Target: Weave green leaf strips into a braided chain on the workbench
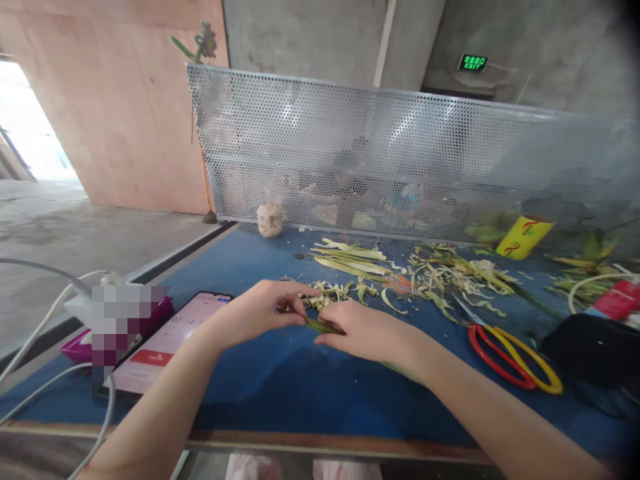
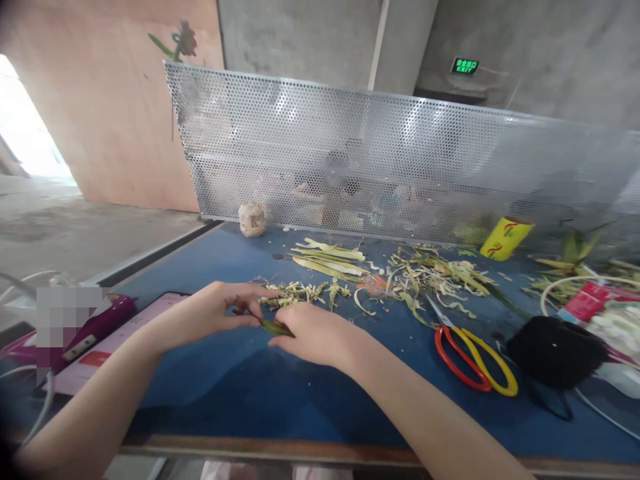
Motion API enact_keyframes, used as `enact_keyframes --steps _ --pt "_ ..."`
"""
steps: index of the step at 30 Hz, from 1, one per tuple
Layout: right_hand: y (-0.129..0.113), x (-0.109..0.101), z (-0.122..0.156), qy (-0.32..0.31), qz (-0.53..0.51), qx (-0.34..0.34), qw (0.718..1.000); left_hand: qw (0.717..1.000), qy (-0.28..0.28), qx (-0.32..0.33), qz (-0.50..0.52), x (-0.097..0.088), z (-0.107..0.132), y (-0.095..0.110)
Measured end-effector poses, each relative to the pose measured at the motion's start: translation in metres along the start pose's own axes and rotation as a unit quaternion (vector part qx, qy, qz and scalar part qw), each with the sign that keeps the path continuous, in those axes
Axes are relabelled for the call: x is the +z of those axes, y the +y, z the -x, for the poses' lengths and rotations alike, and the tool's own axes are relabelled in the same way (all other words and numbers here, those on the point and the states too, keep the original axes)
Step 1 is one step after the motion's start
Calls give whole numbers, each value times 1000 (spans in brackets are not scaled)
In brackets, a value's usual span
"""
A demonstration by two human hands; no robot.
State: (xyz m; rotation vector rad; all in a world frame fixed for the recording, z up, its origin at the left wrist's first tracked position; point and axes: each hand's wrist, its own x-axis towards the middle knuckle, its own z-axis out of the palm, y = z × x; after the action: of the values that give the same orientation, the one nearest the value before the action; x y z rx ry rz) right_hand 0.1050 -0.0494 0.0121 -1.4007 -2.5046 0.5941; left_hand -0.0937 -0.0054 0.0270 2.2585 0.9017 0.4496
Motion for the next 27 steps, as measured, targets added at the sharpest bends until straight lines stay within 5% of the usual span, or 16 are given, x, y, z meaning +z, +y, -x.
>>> enact_keyframes --steps 9,15,20,27 --pt "9 -12 -19 72 -273 76 956 999 43 7 10 1 -1 4" --pt "-4 1 -38 -15 -477 92 874 997 65 6 30 3 2 1" --pt "-3 4 -36 -28 -529 95 843 994 103 2 23 4 5 -1" --pt "10 7 -34 -43 -566 34 823 996 81 22 -18 7 6 0"
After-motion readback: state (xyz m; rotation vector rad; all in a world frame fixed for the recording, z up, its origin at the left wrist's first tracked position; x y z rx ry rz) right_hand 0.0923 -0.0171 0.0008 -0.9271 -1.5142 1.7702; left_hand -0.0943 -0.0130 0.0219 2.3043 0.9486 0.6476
